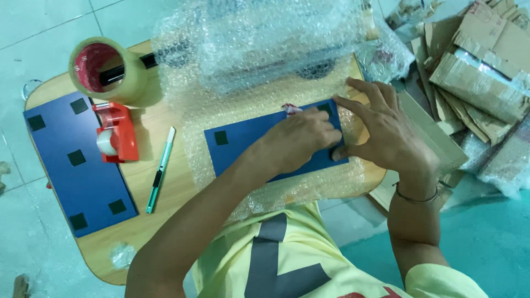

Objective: Cleaning a blue board and wrapping it in bubble wrap using tape

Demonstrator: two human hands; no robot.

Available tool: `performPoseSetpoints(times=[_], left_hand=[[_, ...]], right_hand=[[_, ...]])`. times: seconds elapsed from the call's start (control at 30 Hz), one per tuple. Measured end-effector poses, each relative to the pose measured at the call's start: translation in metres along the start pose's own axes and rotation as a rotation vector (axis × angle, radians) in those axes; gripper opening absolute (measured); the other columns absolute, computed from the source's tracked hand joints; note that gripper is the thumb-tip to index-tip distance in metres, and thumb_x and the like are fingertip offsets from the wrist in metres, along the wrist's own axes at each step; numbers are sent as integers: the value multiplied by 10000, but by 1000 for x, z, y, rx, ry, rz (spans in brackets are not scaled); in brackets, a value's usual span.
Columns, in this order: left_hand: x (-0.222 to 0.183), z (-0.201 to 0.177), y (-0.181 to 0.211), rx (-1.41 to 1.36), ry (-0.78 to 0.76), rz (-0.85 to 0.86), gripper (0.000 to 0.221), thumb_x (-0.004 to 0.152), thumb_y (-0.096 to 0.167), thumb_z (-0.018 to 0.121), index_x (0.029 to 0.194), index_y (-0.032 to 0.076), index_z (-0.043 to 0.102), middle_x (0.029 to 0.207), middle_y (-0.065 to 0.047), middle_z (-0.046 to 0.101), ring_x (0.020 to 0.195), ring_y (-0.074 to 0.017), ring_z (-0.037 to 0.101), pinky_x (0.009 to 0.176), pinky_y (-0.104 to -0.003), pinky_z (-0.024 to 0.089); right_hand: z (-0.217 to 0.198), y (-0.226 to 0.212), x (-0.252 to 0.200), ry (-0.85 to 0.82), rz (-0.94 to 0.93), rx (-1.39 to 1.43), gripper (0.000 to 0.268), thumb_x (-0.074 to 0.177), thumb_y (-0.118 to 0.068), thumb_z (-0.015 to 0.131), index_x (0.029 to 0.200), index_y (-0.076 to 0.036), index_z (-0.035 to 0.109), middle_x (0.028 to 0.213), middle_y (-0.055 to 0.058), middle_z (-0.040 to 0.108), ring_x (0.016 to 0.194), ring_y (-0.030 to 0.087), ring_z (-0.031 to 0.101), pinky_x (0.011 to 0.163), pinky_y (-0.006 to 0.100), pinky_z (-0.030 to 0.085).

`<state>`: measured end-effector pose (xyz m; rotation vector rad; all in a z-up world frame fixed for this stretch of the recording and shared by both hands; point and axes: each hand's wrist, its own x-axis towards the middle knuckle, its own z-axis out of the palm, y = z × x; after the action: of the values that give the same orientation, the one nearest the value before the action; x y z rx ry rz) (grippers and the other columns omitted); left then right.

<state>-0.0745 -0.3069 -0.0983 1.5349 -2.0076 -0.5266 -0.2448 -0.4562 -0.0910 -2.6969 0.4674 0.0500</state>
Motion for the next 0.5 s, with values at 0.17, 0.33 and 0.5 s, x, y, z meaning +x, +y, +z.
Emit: performPoseSetpoints(times=[0.17,0.33,0.5], left_hand=[[15,7,-3,15,23,-6,106,844,35,634,868,111,704,913,-20,726,900,-230,622,874,-424,522],[18,10,6,-10,-69,-57,114,875,86,622,774,121,661,883,-12,721,934,-241,629,879,-455,506],[22,6,4,78,-40,-13,174,846,55,653,957,132,762,996,-30,725,1001,-231,612,852,-420,533]], right_hand=[[0,0,0,14,-25,22,1079,435,-382,982,1422,-126,626,1606,128,393,1412,421,310,1142,574,345],[1,1,-2,45,-53,19,1014,468,-235,939,1426,-129,624,1609,131,409,1421,427,325,1139,553,381],[2,3,0,40,-20,-11,1105,399,-375,1002,1419,-151,642,1596,136,431,1413,415,357,1118,556,409]])
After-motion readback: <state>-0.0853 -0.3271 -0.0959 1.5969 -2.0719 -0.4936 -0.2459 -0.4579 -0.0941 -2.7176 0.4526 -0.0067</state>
